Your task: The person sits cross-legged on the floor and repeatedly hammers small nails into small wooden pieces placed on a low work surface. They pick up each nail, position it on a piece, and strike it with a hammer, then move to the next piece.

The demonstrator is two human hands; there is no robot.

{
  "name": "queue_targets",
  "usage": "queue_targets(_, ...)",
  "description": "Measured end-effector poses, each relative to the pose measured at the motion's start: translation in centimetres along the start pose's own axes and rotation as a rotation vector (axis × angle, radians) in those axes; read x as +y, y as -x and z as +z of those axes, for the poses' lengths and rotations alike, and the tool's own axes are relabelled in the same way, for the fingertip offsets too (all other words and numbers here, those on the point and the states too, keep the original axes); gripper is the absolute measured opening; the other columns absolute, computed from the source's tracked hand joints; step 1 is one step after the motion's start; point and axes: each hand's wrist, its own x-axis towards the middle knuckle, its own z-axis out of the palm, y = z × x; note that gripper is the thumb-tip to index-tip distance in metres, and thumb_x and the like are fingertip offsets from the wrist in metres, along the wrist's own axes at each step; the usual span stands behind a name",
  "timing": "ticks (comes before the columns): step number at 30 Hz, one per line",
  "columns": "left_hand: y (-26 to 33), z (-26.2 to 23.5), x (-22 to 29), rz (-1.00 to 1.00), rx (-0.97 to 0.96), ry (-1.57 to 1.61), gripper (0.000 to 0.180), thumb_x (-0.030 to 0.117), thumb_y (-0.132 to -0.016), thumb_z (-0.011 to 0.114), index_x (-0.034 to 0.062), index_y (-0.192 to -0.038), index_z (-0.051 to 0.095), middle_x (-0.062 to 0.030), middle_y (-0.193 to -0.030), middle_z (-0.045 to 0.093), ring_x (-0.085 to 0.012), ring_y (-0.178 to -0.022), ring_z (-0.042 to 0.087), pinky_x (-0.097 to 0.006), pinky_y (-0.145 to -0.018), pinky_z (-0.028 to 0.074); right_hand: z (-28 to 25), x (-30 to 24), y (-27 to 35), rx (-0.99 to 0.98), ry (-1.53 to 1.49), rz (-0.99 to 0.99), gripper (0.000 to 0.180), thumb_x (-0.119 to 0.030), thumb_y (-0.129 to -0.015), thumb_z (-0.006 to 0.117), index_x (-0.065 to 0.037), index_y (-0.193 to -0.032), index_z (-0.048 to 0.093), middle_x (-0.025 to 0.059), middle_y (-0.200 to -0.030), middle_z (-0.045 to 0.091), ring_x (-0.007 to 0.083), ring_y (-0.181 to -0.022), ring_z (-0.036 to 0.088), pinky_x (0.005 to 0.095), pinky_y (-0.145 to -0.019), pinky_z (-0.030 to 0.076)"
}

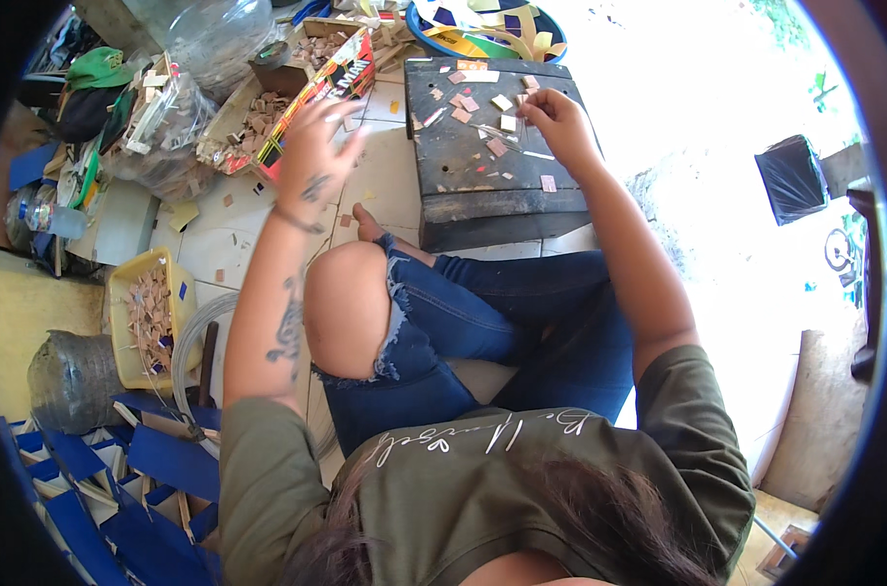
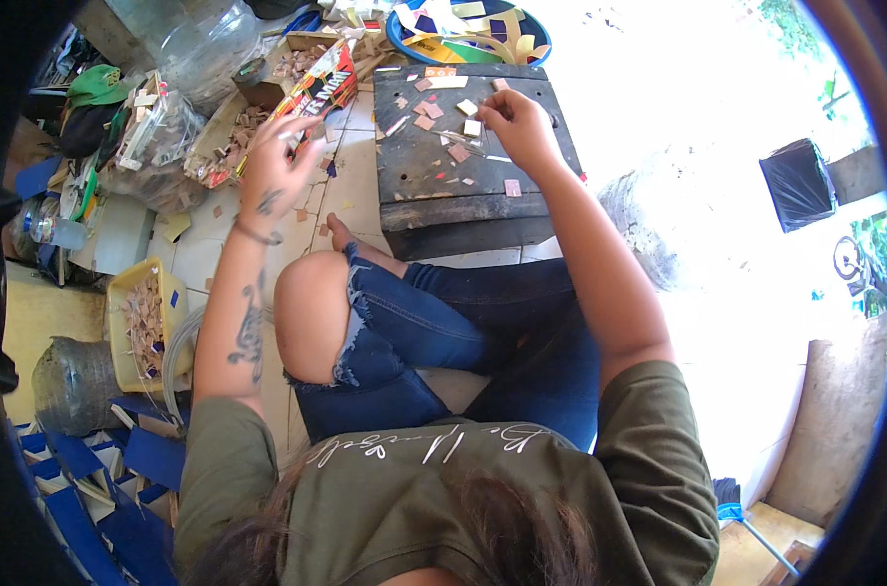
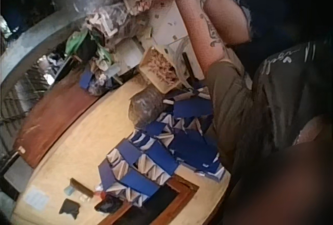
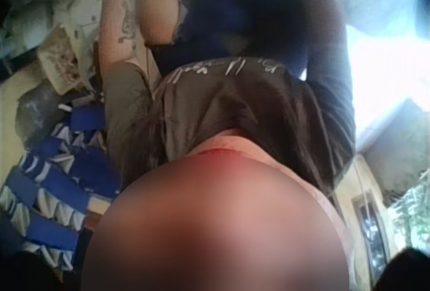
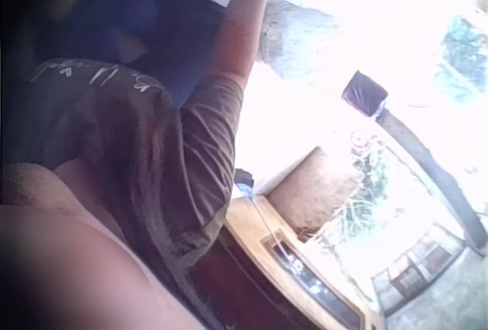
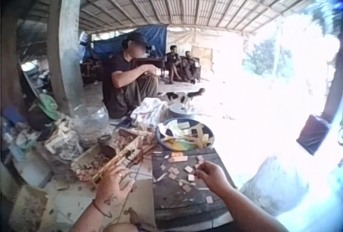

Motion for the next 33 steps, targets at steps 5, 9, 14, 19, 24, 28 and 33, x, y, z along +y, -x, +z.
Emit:
queue_targets(5,-6.2,10.1,4.2,-0.065,-0.271,0.205,0.028,0.023,-0.08,0.067,0.0037,-0.1,0.068,-0.0136,-0.1,0.066,-0.0304,-0.097,0.06,-0.038,-0.087,0.047,-0.7,1.7,2.4,0.071,-0.143,0.084,0.01,-0.008,-0.083,0.067,-0.001,-0.088,0.063,0.0042,-0.077,0.068,0.0089,-0.07,0.061,0.0238,-0.067,0.049)
queue_targets(9,-10.1,16.0,5.7,-0.132,-0.349,0.047,0.029,0.03,-0.079,0.067,0.0076,-0.097,0.07,-0.0136,-0.101,0.066,-0.0305,-0.1,0.06,-0.039,-0.088,0.047,-1.2,1.5,3.0,0.021,0.065,0.033,0.02,-0.006,-0.076,0.071,-0.001,-0.095,0.066,0.0038,-0.076,0.067,0.0096,-0.069,0.06,0.0253,-0.067,0.049)
queue_targets(14,-11.4,18.9,7.1,-0.069,-0.459,-0.112,0.024,0.035,-0.073,0.072,0.0153,-0.087,0.072,-0.01,-0.097,0.066,-0.0286,-0.102,0.057,-0.041,-0.087,0.047,-2.3,0.6,3.3,0.046,-0.016,0.059,0.022,-0.005,-0.076,0.07,-0.001,-0.097,0.068,0.0032,-0.076,0.067,0.0092,-0.068,0.06,0.0248,-0.066,0.049)
queue_targets(19,-10.6,17.3,8.4,-0.129,-0.432,0.251,0.018,0.026,-0.071,0.074,0.0115,-0.079,0.067,-0.0054,-0.083,0.067,-0.0251,-0.093,0.06,-0.041,-0.084,0.047,-3.6,0.2,4.9,0.088,-0.108,0.195,0.018,-0.004,-0.079,0.068,-0.001,-0.097,0.068,0.004,-0.076,0.067,0.0086,-0.07,0.062,0.024,-0.066,0.049)
queue_targets(24,-5.0,11.6,10.6,-0.065,-0.187,0.31,0.015,0.018,-0.072,0.074,0.0072,-0.081,0.066,-0.0074,-0.078,0.066,-0.0216,-0.069,0.064,-0.034,-0.068,0.05,-2.3,0.2,7.6,0.065,-0.03,0.09,0.02,-0.004,-0.08,0.068,-0.001,-0.1,0.066,0.004,-0.079,0.067,0.0099,-0.071,0.064,0.0237,-0.066,0.05)
queue_targets(28,0.0,9.0,12.5,-0.123,-0.162,0.273,0.012,0.013,-0.071,0.073,0.0139,-0.08,0.065,0.0027,-0.077,0.066,-0.0195,-0.082,0.058,-0.035,-0.08,0.039,-2.0,0.0,8.8,0.032,0.008,0.044,0.029,-0.003,-0.08,0.069,-0.003,-0.109,0.063,0.0015,-0.08,0.065,0.0082,-0.074,0.062,0.0224,-0.068,0.049)
queue_targets(33,2.4,9.2,13.0,-0.043,-0.073,0.261,0.013,0.013,-0.071,0.073,0.0141,-0.081,0.065,0.003,-0.077,0.065,-0.0193,-0.083,0.057,-0.035,-0.081,0.038,-1.2,-0.8,9.5,0.168,-0.067,-0.079,0.029,-0.001,-0.082,0.067,-0.004,-0.111,0.065,0.0006,-0.086,0.065,0.0066,-0.08,0.059,0.0209,-0.072,0.047)
